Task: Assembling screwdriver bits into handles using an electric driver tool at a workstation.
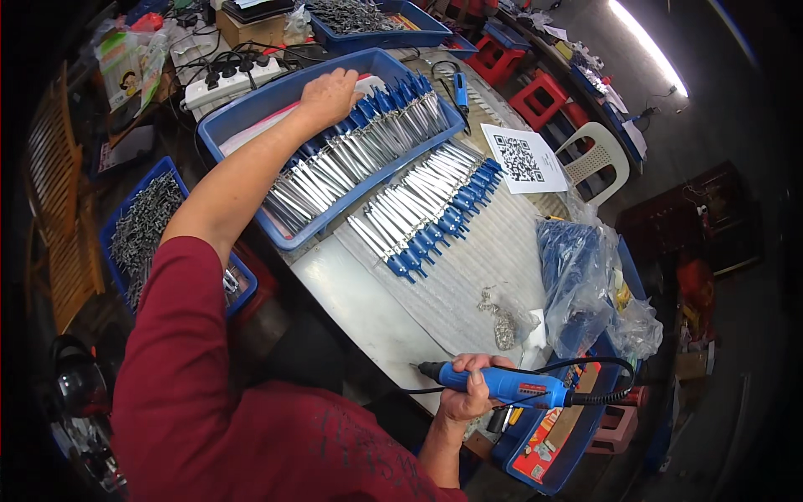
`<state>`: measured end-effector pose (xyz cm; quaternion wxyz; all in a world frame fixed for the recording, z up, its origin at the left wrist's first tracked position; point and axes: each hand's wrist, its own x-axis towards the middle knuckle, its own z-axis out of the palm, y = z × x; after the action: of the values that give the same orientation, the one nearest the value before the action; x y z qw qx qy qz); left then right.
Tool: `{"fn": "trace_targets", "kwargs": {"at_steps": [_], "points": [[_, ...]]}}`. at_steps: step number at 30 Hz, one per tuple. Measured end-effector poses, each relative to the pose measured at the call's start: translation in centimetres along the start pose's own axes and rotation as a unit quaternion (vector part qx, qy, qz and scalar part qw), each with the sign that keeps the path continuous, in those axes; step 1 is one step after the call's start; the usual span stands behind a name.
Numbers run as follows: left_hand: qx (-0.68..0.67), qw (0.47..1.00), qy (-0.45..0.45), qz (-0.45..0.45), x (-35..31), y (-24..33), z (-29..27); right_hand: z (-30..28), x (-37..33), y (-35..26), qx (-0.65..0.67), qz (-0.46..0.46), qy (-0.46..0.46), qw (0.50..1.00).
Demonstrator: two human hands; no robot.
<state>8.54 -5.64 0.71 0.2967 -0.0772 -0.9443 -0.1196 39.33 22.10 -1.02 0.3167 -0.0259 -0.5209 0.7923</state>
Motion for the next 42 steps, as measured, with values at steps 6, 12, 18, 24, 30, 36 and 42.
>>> {"fn": "trace_targets", "kwargs": {"at_steps": [6, 12, 18, 24, 30, 36, 42], "points": [[-0.057, 0.993, -0.078, -0.063, 0.7, -0.9, 1.5, -0.2, -0.1, 0.2, -0.014, -0.019, -0.016, 1.0], [-0.086, 0.989, -0.059, -0.105, 1.7, -0.7, 2.4, -0.2, -0.1, 0.2, -0.015, -0.017, -0.016, 1.0], [-0.096, 0.987, -0.059, -0.117, 1.9, -0.3, 3.2, -0.2, -0.1, 0.2, -0.012, -0.017, -0.016, 1.0], [-0.107, 0.977, -0.071, -0.169, 1.5, 0.6, 2.9, -0.5, -0.1, 0.2, -0.004, -0.015, -0.017, 1.0], [-0.052, 0.971, -0.117, -0.204, 1.5, 1.5, 2.0, -0.4, -0.1, 0.2, 0.0, -0.016, -0.017, 1.0], [-0.045, 0.969, -0.11, -0.217, 1.3, 1.4, 1.4, -0.4, -0.1, 0.0, 0.005, -0.001, -0.003, 1.0], [0.01, 0.994, 0.016, -0.109, 0.3, 1.8, 0.4, -0.5, -0.3, 0.0, 0.018, -0.006, -0.003, 1.0]]}}
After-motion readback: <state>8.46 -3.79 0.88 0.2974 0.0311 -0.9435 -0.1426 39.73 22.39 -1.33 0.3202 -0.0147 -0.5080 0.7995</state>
